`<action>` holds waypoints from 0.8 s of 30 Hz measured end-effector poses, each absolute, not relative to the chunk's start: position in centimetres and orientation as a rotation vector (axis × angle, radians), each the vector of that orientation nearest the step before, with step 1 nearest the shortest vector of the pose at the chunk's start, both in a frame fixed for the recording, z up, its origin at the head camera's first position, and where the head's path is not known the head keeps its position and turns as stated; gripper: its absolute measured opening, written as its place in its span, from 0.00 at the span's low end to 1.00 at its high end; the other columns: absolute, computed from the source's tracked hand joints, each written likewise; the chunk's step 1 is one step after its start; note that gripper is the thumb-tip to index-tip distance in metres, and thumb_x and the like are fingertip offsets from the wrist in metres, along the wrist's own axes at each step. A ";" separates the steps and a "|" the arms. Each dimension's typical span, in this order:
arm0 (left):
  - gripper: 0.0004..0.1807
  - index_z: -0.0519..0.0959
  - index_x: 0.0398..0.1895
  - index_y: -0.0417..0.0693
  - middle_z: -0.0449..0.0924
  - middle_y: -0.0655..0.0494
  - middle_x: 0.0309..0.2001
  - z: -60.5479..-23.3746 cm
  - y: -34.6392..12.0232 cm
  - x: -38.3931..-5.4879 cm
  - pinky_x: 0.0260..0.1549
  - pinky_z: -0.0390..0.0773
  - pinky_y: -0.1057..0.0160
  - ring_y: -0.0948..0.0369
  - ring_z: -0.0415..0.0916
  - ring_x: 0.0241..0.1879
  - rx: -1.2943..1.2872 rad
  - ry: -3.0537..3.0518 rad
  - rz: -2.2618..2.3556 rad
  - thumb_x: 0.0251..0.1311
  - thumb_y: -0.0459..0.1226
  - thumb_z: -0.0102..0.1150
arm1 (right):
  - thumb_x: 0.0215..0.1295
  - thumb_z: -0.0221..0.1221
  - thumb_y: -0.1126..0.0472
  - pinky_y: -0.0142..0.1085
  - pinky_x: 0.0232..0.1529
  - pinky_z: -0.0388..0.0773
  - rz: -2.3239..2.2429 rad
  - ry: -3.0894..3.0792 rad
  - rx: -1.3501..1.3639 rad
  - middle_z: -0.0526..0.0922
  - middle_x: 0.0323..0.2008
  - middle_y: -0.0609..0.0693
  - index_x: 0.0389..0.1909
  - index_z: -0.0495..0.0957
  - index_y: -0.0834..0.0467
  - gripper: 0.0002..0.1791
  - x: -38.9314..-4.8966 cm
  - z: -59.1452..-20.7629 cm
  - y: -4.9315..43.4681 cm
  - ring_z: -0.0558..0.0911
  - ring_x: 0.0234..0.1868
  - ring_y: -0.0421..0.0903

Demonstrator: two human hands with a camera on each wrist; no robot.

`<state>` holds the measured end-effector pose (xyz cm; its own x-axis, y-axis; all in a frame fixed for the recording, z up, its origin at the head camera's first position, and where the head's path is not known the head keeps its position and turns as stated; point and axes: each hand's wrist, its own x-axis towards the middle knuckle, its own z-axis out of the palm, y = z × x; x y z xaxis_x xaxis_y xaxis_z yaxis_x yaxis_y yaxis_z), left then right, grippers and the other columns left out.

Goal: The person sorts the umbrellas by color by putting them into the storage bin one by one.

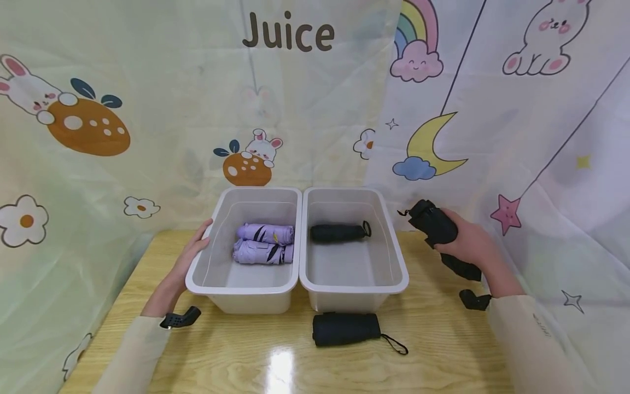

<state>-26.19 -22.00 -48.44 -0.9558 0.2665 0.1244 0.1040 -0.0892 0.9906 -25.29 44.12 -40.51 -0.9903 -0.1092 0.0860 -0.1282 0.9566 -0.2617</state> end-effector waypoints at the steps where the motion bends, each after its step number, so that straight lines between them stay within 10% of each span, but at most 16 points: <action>1: 0.30 0.42 0.78 0.58 0.42 0.47 0.76 -48.5 -22.0 -26.2 0.60 0.56 0.36 0.40 0.48 0.70 0.419 2.041 2.203 0.78 0.44 0.33 | 0.49 0.70 0.38 0.61 0.36 0.75 0.388 -3.048 0.228 0.73 0.52 0.76 0.76 0.49 0.56 0.59 -25.4 -39.7 43.4 0.78 0.40 0.66; 24: 0.30 0.44 0.78 0.58 0.44 0.45 0.76 -48.7 -22.2 -26.3 0.58 0.61 0.39 0.38 0.49 0.69 0.425 2.041 2.213 0.77 0.45 0.35 | 0.43 0.76 0.49 0.53 0.44 0.76 0.016 -2.956 0.987 0.81 0.52 0.51 0.72 0.61 0.44 0.52 -30.6 -34.7 27.4 0.80 0.45 0.52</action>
